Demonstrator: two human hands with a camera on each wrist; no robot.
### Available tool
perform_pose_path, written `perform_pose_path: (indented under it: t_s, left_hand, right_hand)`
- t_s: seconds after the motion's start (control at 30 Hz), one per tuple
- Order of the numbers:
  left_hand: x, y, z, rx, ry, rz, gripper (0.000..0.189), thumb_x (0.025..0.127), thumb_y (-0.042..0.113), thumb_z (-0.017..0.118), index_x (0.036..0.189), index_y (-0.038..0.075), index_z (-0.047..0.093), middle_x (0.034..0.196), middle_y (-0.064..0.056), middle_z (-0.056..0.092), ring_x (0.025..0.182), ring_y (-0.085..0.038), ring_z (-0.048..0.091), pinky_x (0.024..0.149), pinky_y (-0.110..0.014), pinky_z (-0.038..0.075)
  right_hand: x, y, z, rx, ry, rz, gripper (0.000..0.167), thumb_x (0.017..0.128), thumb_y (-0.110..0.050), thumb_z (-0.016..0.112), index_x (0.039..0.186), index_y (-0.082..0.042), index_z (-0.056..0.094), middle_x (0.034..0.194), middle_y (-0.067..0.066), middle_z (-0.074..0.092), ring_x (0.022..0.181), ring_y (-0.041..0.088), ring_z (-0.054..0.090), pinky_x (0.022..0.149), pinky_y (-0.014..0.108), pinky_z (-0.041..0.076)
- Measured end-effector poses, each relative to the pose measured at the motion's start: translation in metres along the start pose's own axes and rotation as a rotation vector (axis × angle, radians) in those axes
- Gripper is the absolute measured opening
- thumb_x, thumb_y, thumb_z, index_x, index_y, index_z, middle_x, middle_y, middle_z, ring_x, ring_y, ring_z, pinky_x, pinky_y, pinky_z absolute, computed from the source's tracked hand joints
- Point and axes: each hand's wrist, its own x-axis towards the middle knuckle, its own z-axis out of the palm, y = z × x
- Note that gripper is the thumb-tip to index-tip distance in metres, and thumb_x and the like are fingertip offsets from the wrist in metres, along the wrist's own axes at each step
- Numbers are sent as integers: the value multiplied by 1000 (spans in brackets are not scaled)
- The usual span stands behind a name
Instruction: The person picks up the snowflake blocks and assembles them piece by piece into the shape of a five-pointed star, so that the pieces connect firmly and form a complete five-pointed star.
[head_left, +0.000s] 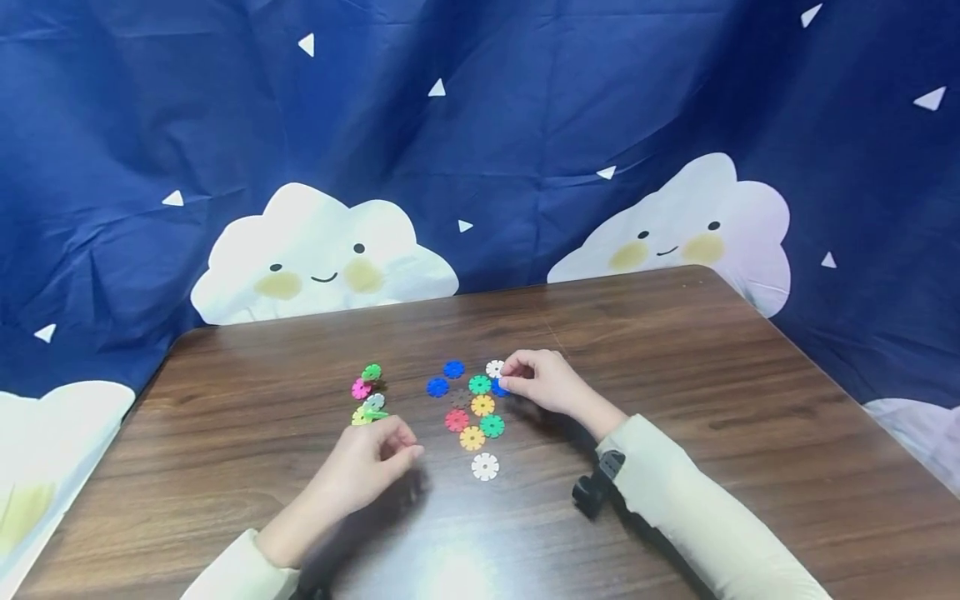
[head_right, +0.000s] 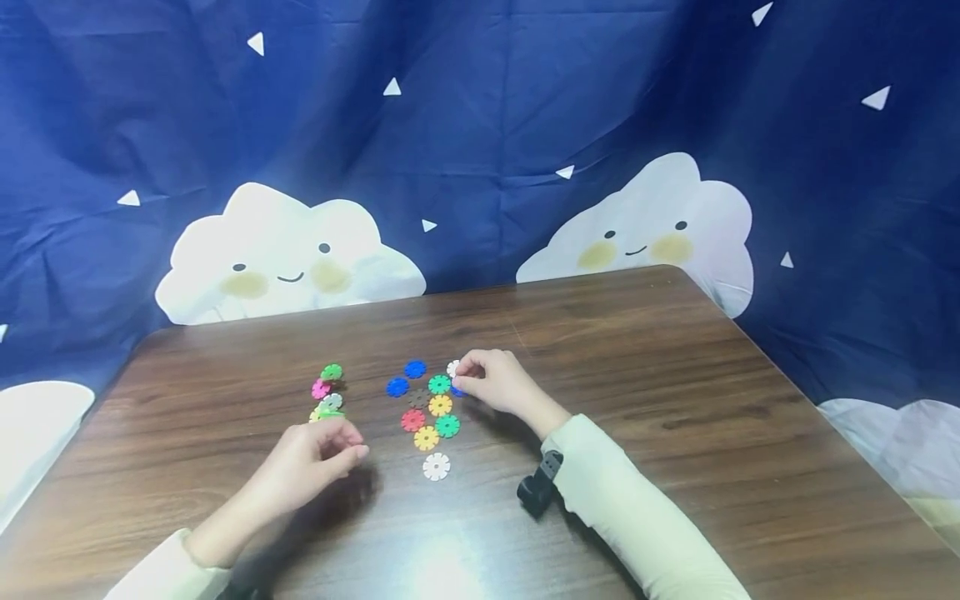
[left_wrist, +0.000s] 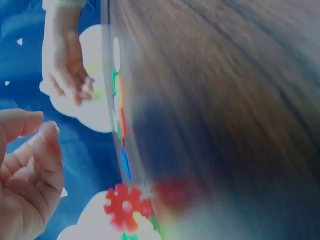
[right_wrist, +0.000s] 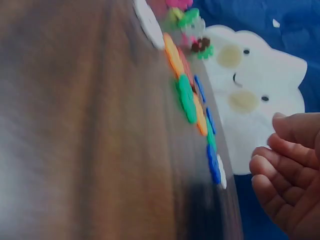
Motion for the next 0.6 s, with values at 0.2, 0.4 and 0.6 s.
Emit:
perform_pose_path:
  t_s: [0.2,0.4,0.6]
  left_hand:
    - [11,9,19,-82,-141,50,11,81,16,69,86,10,61,70,7,61,58,-2,54,53,-20,47]
    - [23,15,37,-47,-257,77,17,78,15,72,89,7,62,78,3,61,68,-5,57,64,-20,49]
    - [30,20,49,-43,-286,68,23,73,11,76,90,4,62,82,-4,62,71,-10,59,65,-20,50]
  right_hand:
    - [25,8,-2,-64,-36,60,13,84,-18,66,92,-8,68,84,2,66,80,15,57,76,32,48]
    - [42,15,3,-66,-88,151,17,83,-18,67,95,-6,66,86,5,64,68,15,55,63,26,47]
    - [51,21,11,-87,-80,185,24,81,-20,70,99,-4,65,89,6,64,82,18,55,73,30,47]
